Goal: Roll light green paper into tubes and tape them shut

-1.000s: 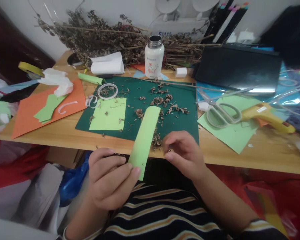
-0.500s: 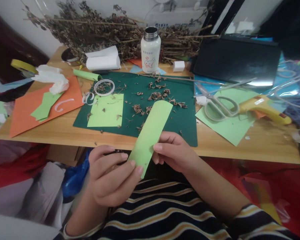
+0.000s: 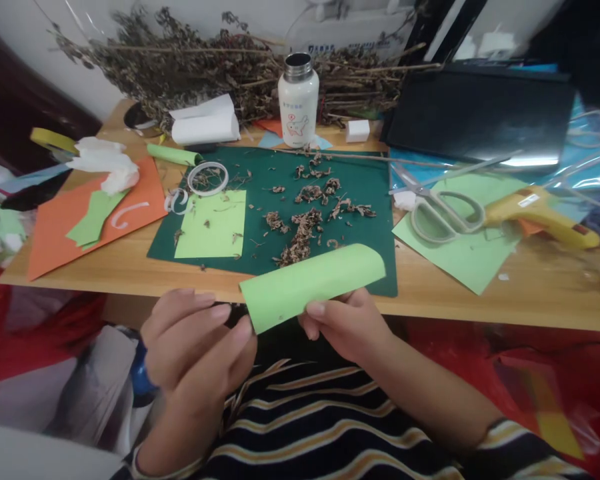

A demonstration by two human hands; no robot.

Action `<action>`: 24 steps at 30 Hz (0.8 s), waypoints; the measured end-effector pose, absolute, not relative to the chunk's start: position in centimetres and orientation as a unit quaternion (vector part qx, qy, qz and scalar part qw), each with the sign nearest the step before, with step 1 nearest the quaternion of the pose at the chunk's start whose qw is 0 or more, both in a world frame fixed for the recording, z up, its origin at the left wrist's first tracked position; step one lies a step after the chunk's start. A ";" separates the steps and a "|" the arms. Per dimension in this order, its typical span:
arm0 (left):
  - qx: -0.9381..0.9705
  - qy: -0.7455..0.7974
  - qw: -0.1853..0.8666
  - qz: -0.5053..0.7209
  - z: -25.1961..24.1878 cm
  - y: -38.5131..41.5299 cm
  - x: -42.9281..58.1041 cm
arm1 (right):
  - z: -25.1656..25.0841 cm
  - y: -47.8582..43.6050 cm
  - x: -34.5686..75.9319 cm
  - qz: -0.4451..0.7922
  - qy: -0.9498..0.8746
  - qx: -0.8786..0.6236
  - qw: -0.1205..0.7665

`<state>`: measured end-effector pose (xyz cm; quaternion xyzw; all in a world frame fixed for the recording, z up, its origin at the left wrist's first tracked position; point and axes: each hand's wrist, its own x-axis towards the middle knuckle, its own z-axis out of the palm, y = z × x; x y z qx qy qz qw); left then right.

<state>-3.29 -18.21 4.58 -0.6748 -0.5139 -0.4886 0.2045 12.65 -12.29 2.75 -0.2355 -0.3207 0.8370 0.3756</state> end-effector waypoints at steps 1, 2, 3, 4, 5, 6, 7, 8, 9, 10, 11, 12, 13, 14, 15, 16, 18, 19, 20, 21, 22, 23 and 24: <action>-0.678 -0.523 0.198 -0.476 4.7 -18.5 -3.1 | 2.6 -12.5 12.5 0.833 -0.311 -0.240 0.389; -0.691 -0.510 0.208 -0.468 4.9 -18.7 -2.9 | 2.5 -12.7 12.3 0.831 -0.304 -0.243 0.399; -0.701 -0.516 0.200 -0.450 5.1 -18.8 -2.8 | 2.5 -12.8 12.2 0.829 -0.299 -0.245 0.404; -0.715 -0.520 0.193 -0.426 5.2 -18.7 -2.6 | 2.4 -13.0 12.2 0.827 -0.297 -0.247 0.408; -0.724 -0.512 0.201 -0.417 5.4 -18.6 -2.5 | 2.4 -13.1 12.1 0.826 -0.296 -0.251 0.409; -0.733 -0.509 0.204 -0.403 5.5 -18.4 -2.4 | 2.4 -13.2 12.1 0.823 -0.296 -0.256 0.411; -0.739 -0.506 0.208 -0.393 5.5 -18.2 -2.4 | 2.4 -13.3 12.1 0.821 -0.297 -0.261 0.411; -0.741 -0.505 0.211 -0.389 5.5 -18.0 -2.3 | 2.3 -13.4 12.1 0.820 -0.298 -0.265 0.410; -0.741 -0.511 0.208 -0.382 5.5 -17.8 -2.3 | 2.2 -13.4 12.1 0.821 -0.302 -0.266 0.405; -0.739 -0.518 0.204 -0.378 5.4 -17.7 -2.3 | 2.0 -13.4 12.1 0.822 -0.308 -0.264 0.399; -0.737 -0.524 0.201 -0.376 5.4 -17.6 -2.2 | 1.8 -13.4 12.1 0.823 -0.317 -0.261 0.393; -0.734 -0.530 0.198 -0.377 5.4 -17.6 -2.2 | 1.7 -13.4 12.1 0.821 -0.330 -0.259 0.386; -0.732 -0.532 0.192 -0.380 5.4 -17.6 -2.1 | 1.5 -13.4 12.1 0.817 -0.346 -0.259 0.382; -0.729 -0.539 0.183 -0.379 5.5 -17.6 -2.0 | 1.4 -13.3 12.2 0.809 -0.362 -0.262 0.382; -0.728 -0.546 0.171 -0.378 5.6 -17.6 -1.9 | 1.2 -13.2 12.2 0.799 -0.379 -0.265 0.384; -0.726 -0.553 0.157 -0.377 5.8 -17.5 -1.8 | 1.2 -13.2 12.3 0.789 -0.395 -0.268 0.387; -0.727 -0.566 0.126 -0.367 6.3 -17.4 -1.7 | 1.1 -13.1 12.6 0.765 -0.428 -0.274 0.395; -0.730 -0.572 0.110 -0.357 6.6 -17.3 -1.6 | 1.1 -13.1 12.9 0.750 -0.449 -0.280 0.397; -0.733 -0.578 0.095 -0.345 6.8 -17.2 -1.5 | 1.0 -13.2 13.1 0.731 -0.475 -0.290 0.395; -0.736 -0.585 0.082 -0.332 7.1 -17.2 -1.4 | 1.0 -13.2 13.4 0.709 -0.504 -0.302 0.389; -0.735 -0.594 0.072 -0.318 7.3 -17.1 -1.4 | 0.8 -13.3 13.7 0.686 -0.534 -0.315 0.381; -0.732 -0.606 0.064 -0.304 7.5 -17.1 -1.3 | 0.7 -13.3 13.9 0.662 -0.563 -0.327 0.370; -0.727 -0.618 0.055 -0.293 7.7 -17.0 -1.3 | 0.6 -13.4 14.2 0.640 -0.591 -0.336 0.359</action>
